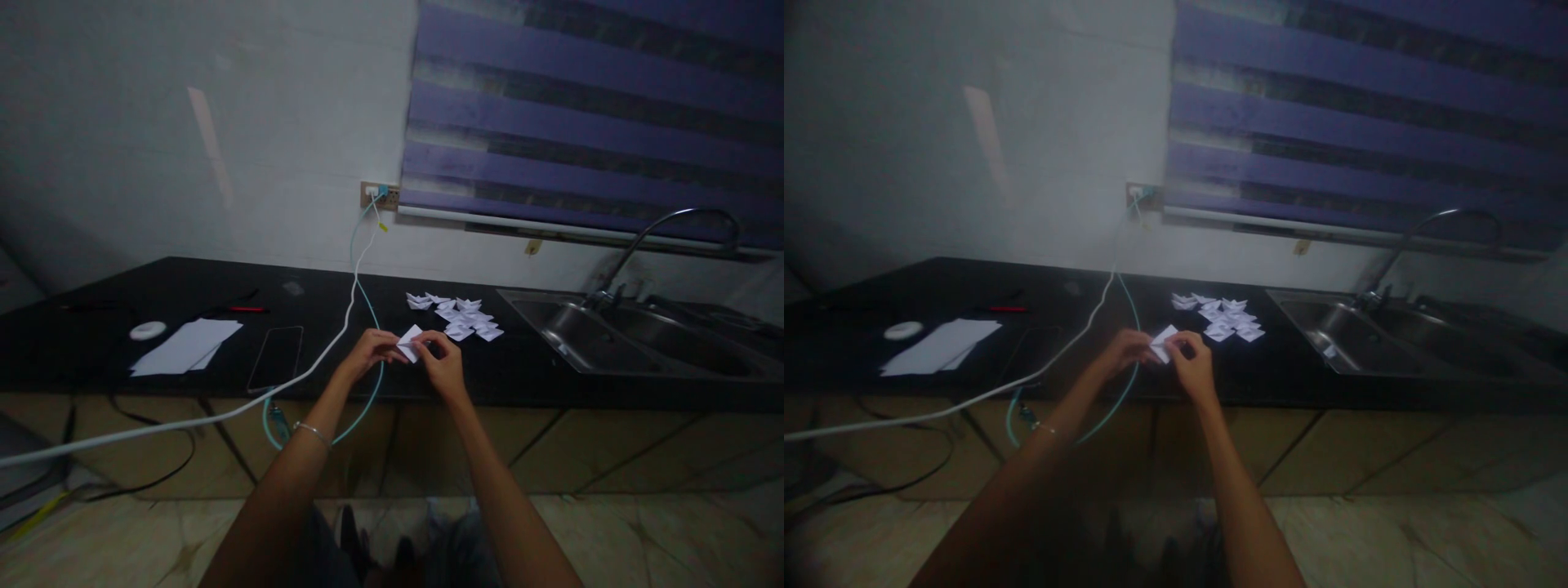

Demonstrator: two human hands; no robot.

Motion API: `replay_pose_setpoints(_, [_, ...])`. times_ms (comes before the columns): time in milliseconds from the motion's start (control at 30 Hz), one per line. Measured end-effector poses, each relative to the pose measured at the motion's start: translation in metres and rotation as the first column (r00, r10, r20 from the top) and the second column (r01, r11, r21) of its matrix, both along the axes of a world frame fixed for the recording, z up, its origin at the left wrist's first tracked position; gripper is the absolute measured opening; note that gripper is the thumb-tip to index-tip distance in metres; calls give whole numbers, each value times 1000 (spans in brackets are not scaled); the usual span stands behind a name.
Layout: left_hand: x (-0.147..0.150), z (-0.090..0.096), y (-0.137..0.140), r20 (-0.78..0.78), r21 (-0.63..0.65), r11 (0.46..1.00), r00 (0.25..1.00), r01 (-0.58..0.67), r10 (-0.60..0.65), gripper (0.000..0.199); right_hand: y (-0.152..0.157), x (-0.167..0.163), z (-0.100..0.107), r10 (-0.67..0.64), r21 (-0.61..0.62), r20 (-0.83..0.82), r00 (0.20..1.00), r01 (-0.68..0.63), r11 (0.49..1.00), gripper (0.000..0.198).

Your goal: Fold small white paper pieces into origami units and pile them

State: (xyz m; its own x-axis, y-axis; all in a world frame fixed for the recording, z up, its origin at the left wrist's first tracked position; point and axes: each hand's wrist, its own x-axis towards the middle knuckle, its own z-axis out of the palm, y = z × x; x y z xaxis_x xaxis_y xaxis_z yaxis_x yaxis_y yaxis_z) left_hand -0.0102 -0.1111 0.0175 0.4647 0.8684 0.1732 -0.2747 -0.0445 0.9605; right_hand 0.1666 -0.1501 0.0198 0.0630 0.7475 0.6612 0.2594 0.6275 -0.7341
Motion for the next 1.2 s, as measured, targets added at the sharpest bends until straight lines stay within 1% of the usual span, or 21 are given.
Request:
replay_pose_setpoints(133, [-1,-2,2,10,35,999,999,39,-40,22,6,3,-6,-4,-13,-42,999,4,1000,12])
replay_pose_setpoints(233, [-1,-3,3,0,-3,999,999,49,-49,29,9,4,-9,-1,-10,-56,998,0,1000,12])
replay_pose_setpoints(300, [-1,-4,4,8,-6,999,999,53,-53,31,9,4,-11,6,-16,-60,998,-7,1000,13])
replay_pose_setpoints(400, [-1,-6,5,9,39,998,999,49,-49,25,8,3,-11,17,-34,-69,998,-19,999,14])
replay_pose_setpoints(467, [-1,-6,6,-1,47,998,999,48,-48,23,8,3,-10,24,-34,-70,997,-27,999,13])
replay_pose_setpoints(600, [1,-1,4,-64,31,999,997,41,-39,25,6,3,-8,24,-35,-74,997,-27,999,13])
replay_pose_setpoints(733, [4,7,-4,-150,49,999,989,18,-10,30,5,3,-6,-9,-37,-78,997,6,999,14])
replay_pose_setpoints(833, [5,8,-6,-206,78,997,978,6,10,33,6,4,-6,-35,-28,-67,997,33,999,14])
replay_pose_setpoints(900, [6,6,-5,-206,104,995,978,-1,22,36,6,5,-7,-54,-27,-54,997,53,998,14])
replay_pose_setpoints(1033, [5,2,-3,-154,124,992,988,0,19,47,6,6,-7,-75,-29,-55,996,74,997,15])
replay_pose_setpoints(1200, [3,4,-5,-139,138,990,990,30,-11,45,5,5,-6,-65,-46,-64,996,62,997,16])
